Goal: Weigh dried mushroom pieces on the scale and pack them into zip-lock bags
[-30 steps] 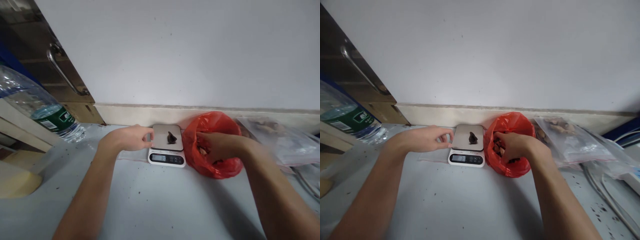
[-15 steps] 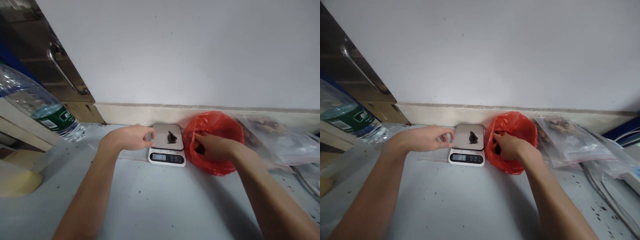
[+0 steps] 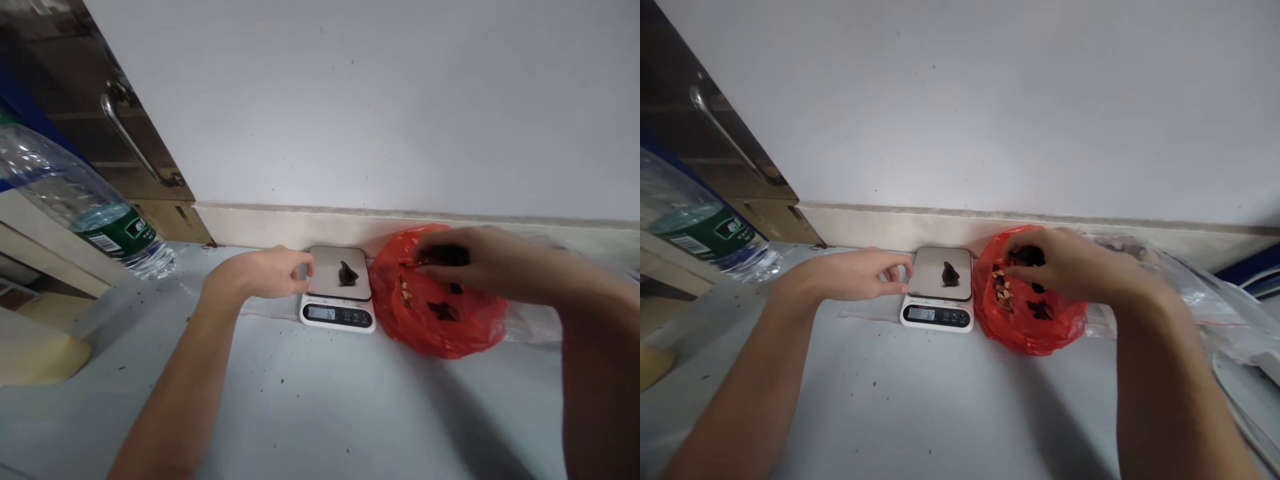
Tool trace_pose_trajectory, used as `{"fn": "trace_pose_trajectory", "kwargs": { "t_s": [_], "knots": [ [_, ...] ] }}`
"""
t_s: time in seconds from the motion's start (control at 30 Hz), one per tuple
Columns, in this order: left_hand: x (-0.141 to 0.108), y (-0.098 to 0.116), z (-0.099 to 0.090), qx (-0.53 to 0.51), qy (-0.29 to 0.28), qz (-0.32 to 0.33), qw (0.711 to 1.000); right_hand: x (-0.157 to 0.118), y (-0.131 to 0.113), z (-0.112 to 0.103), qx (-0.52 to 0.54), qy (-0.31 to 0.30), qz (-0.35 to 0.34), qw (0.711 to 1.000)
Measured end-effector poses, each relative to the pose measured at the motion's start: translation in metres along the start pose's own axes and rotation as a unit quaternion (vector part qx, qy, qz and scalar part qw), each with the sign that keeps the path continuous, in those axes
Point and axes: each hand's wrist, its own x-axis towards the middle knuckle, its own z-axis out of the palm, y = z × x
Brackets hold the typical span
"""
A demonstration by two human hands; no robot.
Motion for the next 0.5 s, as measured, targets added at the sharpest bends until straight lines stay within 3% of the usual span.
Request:
{"fn": "trace_pose_trajectory", "kwargs": {
  "t_s": [0.03, 0.17, 0.33, 0.5],
  "knots": [
    [0.001, -0.001, 0.000, -0.001, 0.001, 0.005, 1.000, -0.001, -0.005, -0.003, 0.005, -0.012, -0.003, 1.000],
    [0.003, -0.001, 0.001, 0.006, 0.002, 0.006, 1.000, 0.000, -0.031, 0.004, 0.064, 0.059, -0.032, 0.996],
    [0.002, 0.000, 0.002, 0.010, -0.001, 0.011, 1.000, 0.015, -0.057, 0.042, 0.098, 0.019, -0.068, 0.993],
    [0.002, -0.002, 0.003, 0.007, -0.002, 0.019, 1.000, 0.029, -0.061, 0.067, 0.083, -0.019, -0.062, 0.994]
  ]
}}
